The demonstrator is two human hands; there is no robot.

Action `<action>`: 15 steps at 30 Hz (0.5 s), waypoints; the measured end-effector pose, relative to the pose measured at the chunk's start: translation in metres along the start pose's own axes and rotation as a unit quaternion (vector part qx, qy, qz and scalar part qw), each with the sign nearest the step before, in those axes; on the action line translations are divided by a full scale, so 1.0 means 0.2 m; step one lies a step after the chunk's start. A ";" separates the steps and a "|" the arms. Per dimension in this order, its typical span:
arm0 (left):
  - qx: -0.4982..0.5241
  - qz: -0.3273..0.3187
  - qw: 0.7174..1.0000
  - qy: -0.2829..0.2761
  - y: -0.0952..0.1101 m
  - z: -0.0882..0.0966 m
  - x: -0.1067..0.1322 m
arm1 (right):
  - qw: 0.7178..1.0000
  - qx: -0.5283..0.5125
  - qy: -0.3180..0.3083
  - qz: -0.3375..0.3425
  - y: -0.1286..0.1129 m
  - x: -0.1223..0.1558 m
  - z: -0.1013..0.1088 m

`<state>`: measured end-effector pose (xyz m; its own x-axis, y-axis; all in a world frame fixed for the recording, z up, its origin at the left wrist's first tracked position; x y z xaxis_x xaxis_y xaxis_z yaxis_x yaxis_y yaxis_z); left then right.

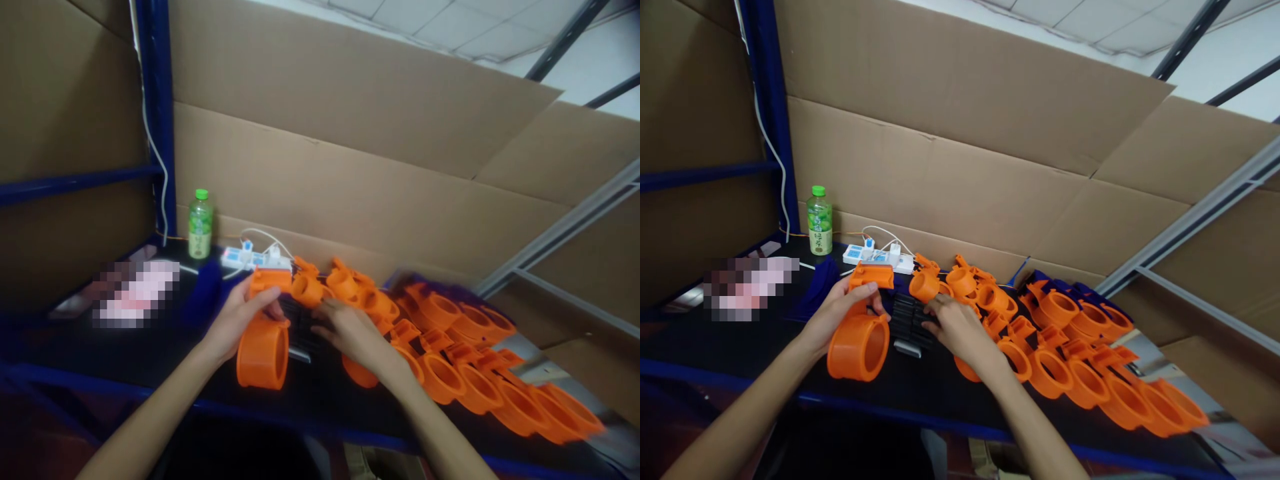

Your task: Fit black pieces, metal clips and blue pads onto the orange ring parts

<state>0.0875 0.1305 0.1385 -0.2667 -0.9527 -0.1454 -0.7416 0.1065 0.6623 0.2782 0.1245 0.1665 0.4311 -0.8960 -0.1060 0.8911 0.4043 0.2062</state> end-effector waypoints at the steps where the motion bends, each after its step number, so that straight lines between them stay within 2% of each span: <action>1: -0.004 -0.001 1.000 0.000 0.00 0.00 0.00 | 1.000 0.016 -0.003 0.000 0.00 0.01 -0.02; 6: -0.033 -0.019 0.999 0.007 0.00 0.03 -0.02 | 0.998 0.057 -0.014 0.007 -0.02 0.01 -0.09; 15: -0.055 -0.035 0.998 0.014 -0.01 0.04 -0.03 | 0.994 0.106 -0.004 0.001 -0.01 -0.01 -0.13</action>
<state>0.0848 0.1390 0.1320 -0.1981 -0.9646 -0.1742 -0.6860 0.0095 0.7276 0.2797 0.1297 0.1418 0.4312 -0.8971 -0.0969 0.8396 0.3596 0.4072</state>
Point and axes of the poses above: each hand's wrist, its own x-axis away from the middle knuckle, its own z-axis out of the back of the hand, y = z × x, the point moved 7 cm from there along -x, towards the middle knuckle, and after that the axes turned 15 degrees about x, right-handed, at the moved point
